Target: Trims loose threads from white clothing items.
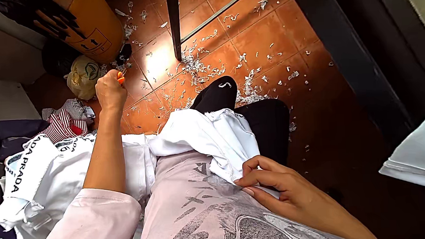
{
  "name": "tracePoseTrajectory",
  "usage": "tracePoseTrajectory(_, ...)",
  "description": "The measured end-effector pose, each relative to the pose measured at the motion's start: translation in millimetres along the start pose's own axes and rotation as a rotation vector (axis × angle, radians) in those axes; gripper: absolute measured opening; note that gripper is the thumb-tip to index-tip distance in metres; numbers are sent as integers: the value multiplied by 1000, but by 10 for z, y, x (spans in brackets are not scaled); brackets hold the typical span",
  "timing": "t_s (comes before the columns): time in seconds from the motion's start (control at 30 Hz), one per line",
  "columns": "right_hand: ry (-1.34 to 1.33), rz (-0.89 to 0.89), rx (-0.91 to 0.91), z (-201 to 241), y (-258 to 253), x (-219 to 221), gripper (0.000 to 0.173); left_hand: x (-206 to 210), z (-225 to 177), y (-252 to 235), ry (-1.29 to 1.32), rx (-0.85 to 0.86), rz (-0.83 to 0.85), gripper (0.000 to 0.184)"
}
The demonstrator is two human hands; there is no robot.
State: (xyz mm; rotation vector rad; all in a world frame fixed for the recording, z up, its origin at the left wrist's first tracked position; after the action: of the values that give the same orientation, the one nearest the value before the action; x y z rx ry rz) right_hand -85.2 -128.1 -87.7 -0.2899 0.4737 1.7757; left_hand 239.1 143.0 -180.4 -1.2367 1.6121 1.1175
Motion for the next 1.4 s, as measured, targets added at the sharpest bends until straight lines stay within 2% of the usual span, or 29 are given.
tracePoseTrajectory(0.07,-9,25,26,-44,24,-20,26,10,-95,117,43,19,87,55)
tracePoseTrajectory(0.1,-7,37,41,-63,25,-20,30,15,-227,217,116,69,122,61)
tracePoseTrajectory(0.13,0,51,52,-77,20,-9,34,30,-382,334,199,135,158,58)
tracePoseTrajectory(0.17,6,69,59,-87,13,16,37,73,-510,458,266,184,211,47)
tracePoseTrajectory(0.23,23,84,63,-103,17,50,44,239,-547,665,300,156,370,24)
tracePoseTrajectory(0.27,43,97,59,-120,30,53,45,348,-449,739,279,93,451,22)
tracePoseTrajectory(0.33,73,128,42,-167,63,22,44,601,-174,895,292,-63,588,36)
tracePoseTrajectory(0.4,70,131,19,-207,80,-21,41,860,-43,1097,418,-158,698,42)
tracePoseTrajectory(0.47,88,178,19,-233,81,-34,40,1021,-212,1315,564,-122,765,31)
tracePoseTrajectory(0.53,174,198,20,-230,27,-51,41,1080,-468,1397,662,7,758,16)
tracePoseTrajectory(0.63,337,-17,-4,-63,-261,-197,40,894,-891,1410,792,223,715,9)
tracePoseTrajectory(0.7,302,-138,-57,82,-515,-239,42,619,-1271,1484,895,401,738,9)
tracePoseTrajectory(0.77,187,-115,-88,103,-730,-151,62,271,-1664,1628,997,602,769,8)
tracePoseTrajectory(0.8,152,-96,-103,99,-797,-98,66,117,-1813,1700,1056,670,789,7)
tracePoseTrajectory(0.83,139,-85,-128,99,-832,-54,60,0,-1912,1755,1108,708,817,6)
tracePoseTrajectory(0.9,127,-87,-180,117,-826,-9,25,-104,-1963,1824,1178,724,892,20)
tracePoseTrajectory(1.0,-150,-171,-155,50,-723,-93,22,-11,-1899,1959,1227,678,1039,58)
tracePoseTrajectory(1.03,-277,-210,-132,12,-686,-126,20,33,-1890,2011,1220,669,1056,63)
tracePoseTrajectory(1.07,-396,-242,-111,-30,-653,-150,19,64,-1888,2051,1219,663,1043,59)
tracePoseTrajectory(1.17,-670,-287,-104,-53,-561,-192,9,28,-1882,2060,1253,701,924,28)
tracePoseTrajectory(1.2,-715,-273,-97,-49,-531,-192,4,-16,-1878,2039,1265,711,889,23)
tracePoseTrajectory(1.27,-687,-160,-74,-27,-479,-158,13,-117,-1882,1997,1271,712,842,22)
tracePoseTrajectory(1.33,-536,-29,-78,48,-482,-86,27,-209,-1916,1995,1287,709,823,27)
tracePoseTrajectory(1.4,-408,-40,-90,124,-496,-62,24,-274,-1969,2023,1304,735,833,33)
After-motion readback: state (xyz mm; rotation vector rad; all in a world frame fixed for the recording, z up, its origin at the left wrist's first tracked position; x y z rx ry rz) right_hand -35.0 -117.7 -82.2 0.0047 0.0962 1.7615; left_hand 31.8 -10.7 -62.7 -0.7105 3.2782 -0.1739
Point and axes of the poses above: each hand's wrist, its own y-axis away from the middle knuckle, its own x-axis out of the palm, z = x × y, the point moved 10 cm from there along -y, towards the middle knuckle
